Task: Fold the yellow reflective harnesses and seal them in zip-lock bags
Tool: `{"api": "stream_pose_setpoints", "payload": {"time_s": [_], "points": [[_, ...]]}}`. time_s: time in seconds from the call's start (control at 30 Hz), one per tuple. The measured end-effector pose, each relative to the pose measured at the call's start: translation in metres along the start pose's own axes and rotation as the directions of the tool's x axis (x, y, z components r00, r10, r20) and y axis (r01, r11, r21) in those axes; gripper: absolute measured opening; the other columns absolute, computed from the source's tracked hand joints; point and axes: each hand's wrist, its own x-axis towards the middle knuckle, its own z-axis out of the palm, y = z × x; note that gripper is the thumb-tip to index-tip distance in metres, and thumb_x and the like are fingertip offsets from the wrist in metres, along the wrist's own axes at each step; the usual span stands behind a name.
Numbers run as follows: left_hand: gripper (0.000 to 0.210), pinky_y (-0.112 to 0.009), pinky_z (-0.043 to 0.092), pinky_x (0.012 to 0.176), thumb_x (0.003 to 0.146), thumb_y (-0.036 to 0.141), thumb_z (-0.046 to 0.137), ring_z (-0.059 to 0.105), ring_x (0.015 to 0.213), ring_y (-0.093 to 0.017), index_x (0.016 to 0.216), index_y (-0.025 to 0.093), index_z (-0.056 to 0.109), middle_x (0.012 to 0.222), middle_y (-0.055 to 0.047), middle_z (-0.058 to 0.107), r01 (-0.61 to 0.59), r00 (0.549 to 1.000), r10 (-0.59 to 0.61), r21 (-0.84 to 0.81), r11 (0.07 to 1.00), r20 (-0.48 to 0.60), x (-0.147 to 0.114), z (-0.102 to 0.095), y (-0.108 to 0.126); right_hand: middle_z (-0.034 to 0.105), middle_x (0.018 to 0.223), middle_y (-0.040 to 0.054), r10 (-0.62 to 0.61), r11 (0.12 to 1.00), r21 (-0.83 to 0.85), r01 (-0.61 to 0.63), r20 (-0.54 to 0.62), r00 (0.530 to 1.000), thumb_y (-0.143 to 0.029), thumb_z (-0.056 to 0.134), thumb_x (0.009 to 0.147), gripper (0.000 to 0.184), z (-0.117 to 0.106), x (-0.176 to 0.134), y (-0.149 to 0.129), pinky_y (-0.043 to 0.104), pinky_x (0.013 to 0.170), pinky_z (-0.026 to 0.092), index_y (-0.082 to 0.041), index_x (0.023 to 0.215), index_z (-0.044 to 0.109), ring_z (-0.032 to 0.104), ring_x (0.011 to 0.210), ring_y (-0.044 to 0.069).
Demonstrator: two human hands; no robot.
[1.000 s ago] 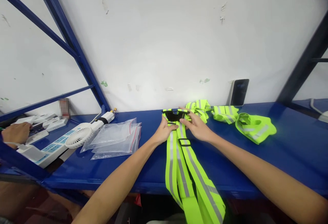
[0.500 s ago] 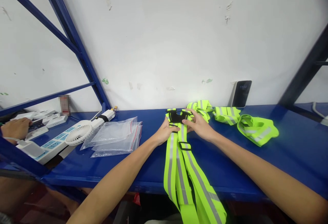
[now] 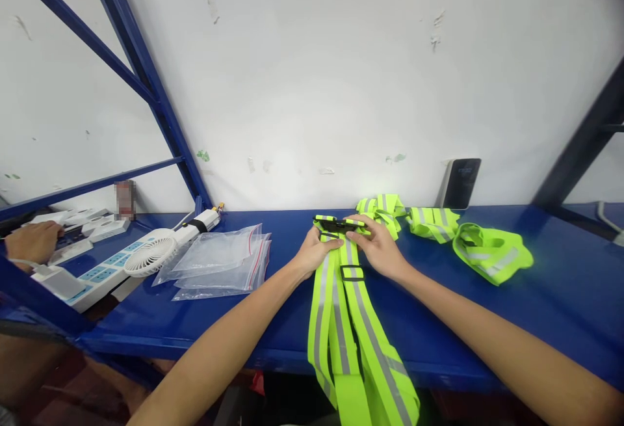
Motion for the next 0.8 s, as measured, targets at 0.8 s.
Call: {"api": "stream_pose_setpoints", "payload": {"time_s": [0.8], "points": [[0.030,-0.041,0.052,0.082,0.064,0.028,0.079,0.069,0.087,-0.028,0.089,0.015,0.068,0.084,-0.006,0.073,0.028,0.996,-0.034,-0.069,0.997,-0.087,0.000,0.009,-0.013,0.049,0.130,0.0079,0.075,0.994,-0.075,-0.078,-0.046,0.996,-0.040,0.048,0.087,0.022,0.020,-0.011,0.001,0.041,0.114,0.025,-0.024,0.102,0.049,0.039,0.134,0.024]]}}
